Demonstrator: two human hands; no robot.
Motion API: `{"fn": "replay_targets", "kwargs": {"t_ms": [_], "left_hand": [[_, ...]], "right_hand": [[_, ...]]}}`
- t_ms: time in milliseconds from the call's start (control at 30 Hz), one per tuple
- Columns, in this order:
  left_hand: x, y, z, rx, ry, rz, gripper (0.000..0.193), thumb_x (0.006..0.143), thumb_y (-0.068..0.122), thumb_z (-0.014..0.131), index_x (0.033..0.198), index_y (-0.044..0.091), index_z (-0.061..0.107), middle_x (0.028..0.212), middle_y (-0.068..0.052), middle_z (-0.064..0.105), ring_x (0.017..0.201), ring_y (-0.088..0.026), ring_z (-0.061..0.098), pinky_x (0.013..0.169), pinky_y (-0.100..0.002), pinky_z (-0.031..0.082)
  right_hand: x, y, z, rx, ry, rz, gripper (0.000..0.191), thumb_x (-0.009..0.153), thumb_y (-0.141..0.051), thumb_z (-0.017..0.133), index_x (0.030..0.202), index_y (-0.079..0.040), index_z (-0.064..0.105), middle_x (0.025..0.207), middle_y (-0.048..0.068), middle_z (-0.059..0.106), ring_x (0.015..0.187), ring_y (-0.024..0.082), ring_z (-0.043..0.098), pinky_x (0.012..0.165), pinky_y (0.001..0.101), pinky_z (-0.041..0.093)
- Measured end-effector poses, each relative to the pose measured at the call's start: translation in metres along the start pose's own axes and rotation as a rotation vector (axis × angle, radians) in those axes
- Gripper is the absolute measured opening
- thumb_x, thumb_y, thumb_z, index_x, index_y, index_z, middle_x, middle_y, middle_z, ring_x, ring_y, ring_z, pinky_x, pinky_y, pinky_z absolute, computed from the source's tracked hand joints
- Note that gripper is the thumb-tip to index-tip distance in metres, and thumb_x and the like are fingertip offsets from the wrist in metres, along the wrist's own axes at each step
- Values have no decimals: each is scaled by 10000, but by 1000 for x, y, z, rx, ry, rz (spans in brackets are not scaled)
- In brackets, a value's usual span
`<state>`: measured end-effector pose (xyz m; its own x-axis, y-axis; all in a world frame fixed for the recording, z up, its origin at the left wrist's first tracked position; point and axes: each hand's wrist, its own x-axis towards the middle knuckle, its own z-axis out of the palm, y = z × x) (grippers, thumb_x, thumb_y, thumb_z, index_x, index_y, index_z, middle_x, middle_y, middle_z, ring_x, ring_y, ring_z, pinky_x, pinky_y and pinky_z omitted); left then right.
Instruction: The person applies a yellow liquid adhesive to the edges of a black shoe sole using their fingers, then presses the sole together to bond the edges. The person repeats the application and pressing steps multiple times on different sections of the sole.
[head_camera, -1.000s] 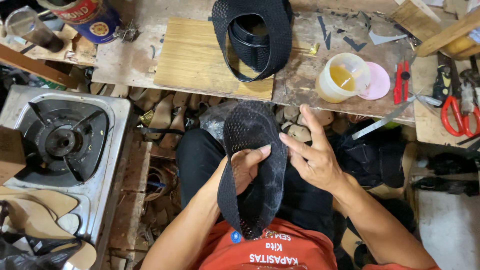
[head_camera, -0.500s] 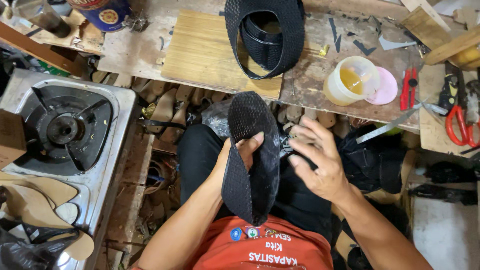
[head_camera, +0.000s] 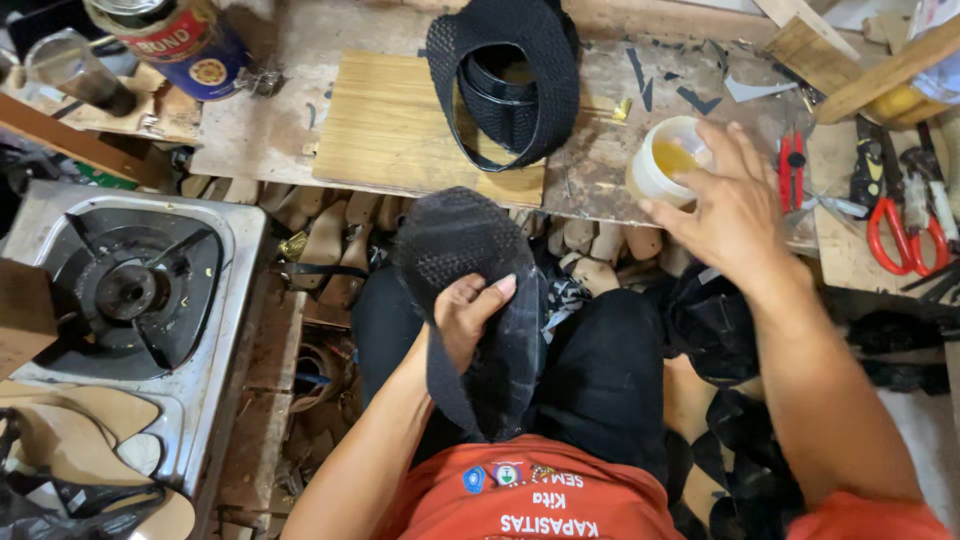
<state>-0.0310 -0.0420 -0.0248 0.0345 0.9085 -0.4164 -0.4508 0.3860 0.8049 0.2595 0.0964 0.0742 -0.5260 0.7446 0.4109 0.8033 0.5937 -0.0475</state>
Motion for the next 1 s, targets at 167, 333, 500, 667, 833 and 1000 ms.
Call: {"fn": "replay_targets", "kwargs": {"t_ms": [167, 333, 500, 667, 833, 1000], "left_hand": [[6, 8, 9, -205, 83, -98, 119, 886, 190, 732, 949, 90, 716, 909, 21, 743, 781, -76, 681, 753, -232, 536], [6, 6, 9, -261, -143, -10, 196, 985, 216, 696, 906, 37, 703, 825, -35, 715, 690, -131, 655, 655, -283, 531], [5, 2, 18, -193, -189, 127, 175, 1007, 165, 702, 931, 7, 707, 888, -49, 738, 760, -123, 663, 728, -277, 535], [-6, 11, 22, -240, -235, -27, 204, 964, 192, 663, 1063, 27, 732, 975, -39, 754, 856, -125, 693, 794, -265, 545], [-8, 17, 25, -258, -197, 6, 219, 967, 196, 660, 1090, 29, 729, 1007, -46, 748, 890, -141, 690, 825, -285, 546], [-5, 22, 24, -265, -129, 33, 199, 986, 186, 663, 1057, 10, 722, 965, -56, 735, 836, -155, 676, 772, -301, 542]], "right_hand": [[-3, -7, -6, 189, 78, 80, 218, 904, -241, 845, 892, -45, 753, 1421, 147, 622, 1448, 420, 504, 1270, 500, 394], [-41, -88, 2, 522, 88, -94, 348, 801, -131, 803, 1134, -68, 724, 1500, 211, 502, 1424, 428, 486, 1202, 498, 394], [-51, -116, 13, 489, 122, -293, 494, 771, -7, 784, 1245, -121, 711, 1547, 219, 414, 1471, 473, 410, 1212, 542, 394], [-45, -107, 11, 446, 186, -290, 501, 803, 48, 764, 1264, -141, 716, 1563, 243, 395, 1481, 480, 403, 1220, 553, 393], [-49, -103, 4, 403, 216, -372, 494, 763, 43, 774, 1204, -179, 751, 1511, 185, 444, 1440, 444, 434, 1206, 540, 396], [-51, -108, 9, 427, 173, -363, 462, 773, 62, 752, 1175, -163, 763, 1486, 186, 479, 1373, 425, 513, 1142, 517, 450]]}}
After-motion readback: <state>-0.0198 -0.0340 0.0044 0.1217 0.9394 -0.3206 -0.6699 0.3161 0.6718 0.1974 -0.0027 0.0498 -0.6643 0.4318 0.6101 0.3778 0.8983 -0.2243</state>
